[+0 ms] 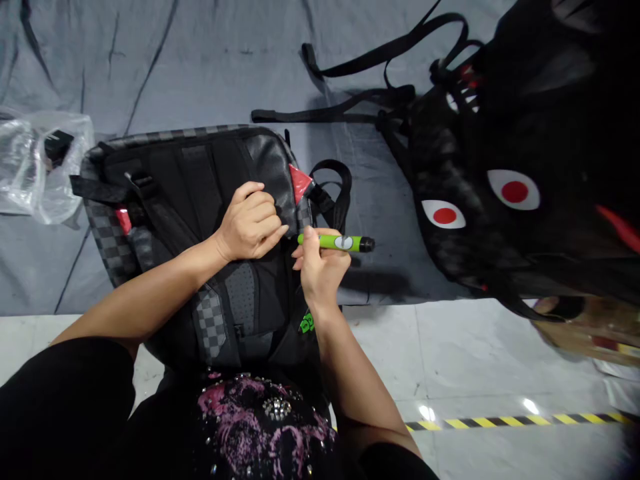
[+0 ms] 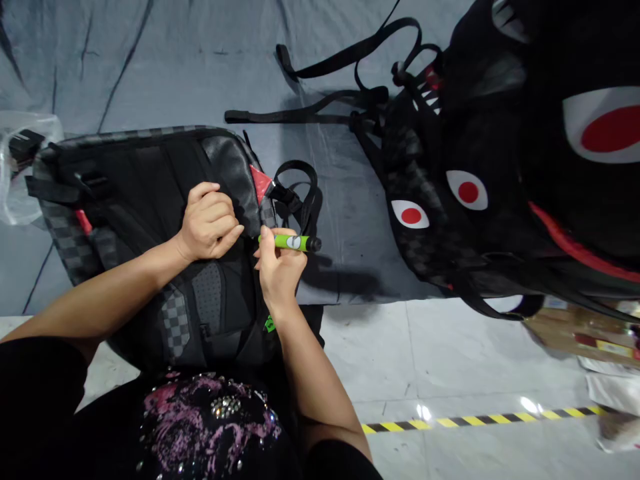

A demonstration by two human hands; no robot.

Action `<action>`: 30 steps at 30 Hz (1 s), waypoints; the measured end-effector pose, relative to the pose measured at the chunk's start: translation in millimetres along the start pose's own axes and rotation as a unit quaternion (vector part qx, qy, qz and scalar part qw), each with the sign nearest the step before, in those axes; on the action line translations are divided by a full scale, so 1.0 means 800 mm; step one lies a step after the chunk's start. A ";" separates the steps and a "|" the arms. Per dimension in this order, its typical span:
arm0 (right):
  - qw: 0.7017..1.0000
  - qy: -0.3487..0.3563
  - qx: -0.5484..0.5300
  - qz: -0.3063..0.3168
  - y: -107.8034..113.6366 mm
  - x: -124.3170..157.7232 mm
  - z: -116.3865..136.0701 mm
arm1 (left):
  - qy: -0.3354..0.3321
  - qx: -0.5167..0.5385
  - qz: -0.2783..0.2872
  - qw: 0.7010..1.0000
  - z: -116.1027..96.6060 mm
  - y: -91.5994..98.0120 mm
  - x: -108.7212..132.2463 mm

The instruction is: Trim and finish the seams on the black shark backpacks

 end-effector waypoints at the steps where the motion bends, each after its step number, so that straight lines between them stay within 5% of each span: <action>1: 1.000 -0.003 -0.002 0.003 0.000 0.000 0.000 | -0.002 0.000 -0.003 1.000 0.000 0.001 -0.001; 12: 0.998 -0.017 -0.047 0.030 -0.002 0.000 -0.004 | -0.048 -0.070 0.012 0.996 -0.003 0.002 -0.008; 15: 0.998 0.007 -0.036 0.050 0.014 0.023 0.004 | -0.121 -0.046 0.110 0.985 0.003 0.011 -0.031; 18: 0.985 0.153 -0.006 0.085 0.031 0.080 0.025 | -0.180 -0.050 0.221 0.957 0.014 0.028 -0.053; 21: 0.926 0.340 0.051 0.154 0.030 0.141 0.033 | -0.180 -0.114 0.254 0.943 0.015 0.062 -0.070; 23: 0.885 0.443 0.068 0.126 0.038 0.153 0.037 | -0.169 -0.153 0.231 0.946 -0.003 0.096 -0.079; 25: 0.832 0.548 0.066 0.066 0.059 0.146 0.047 | -0.155 -0.183 0.188 0.953 -0.039 0.136 -0.085; 27: 0.768 0.632 0.076 0.075 0.082 0.125 0.055 | -0.134 -0.214 0.156 0.955 -0.086 0.169 -0.085; 30: 0.709 0.694 0.090 0.090 0.126 0.082 0.059 | -0.092 -0.242 0.125 0.958 -0.152 0.187 -0.065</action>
Point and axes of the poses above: each hand's wrist, its own x-axis away from the middle knuckle, its own y-axis out of the back of the hand, z = x × y, the point moved 6 cm from there along -x, towards the middle knuckle, and after that the axes turned 11 degrees about -z, right-handed, at the moved point
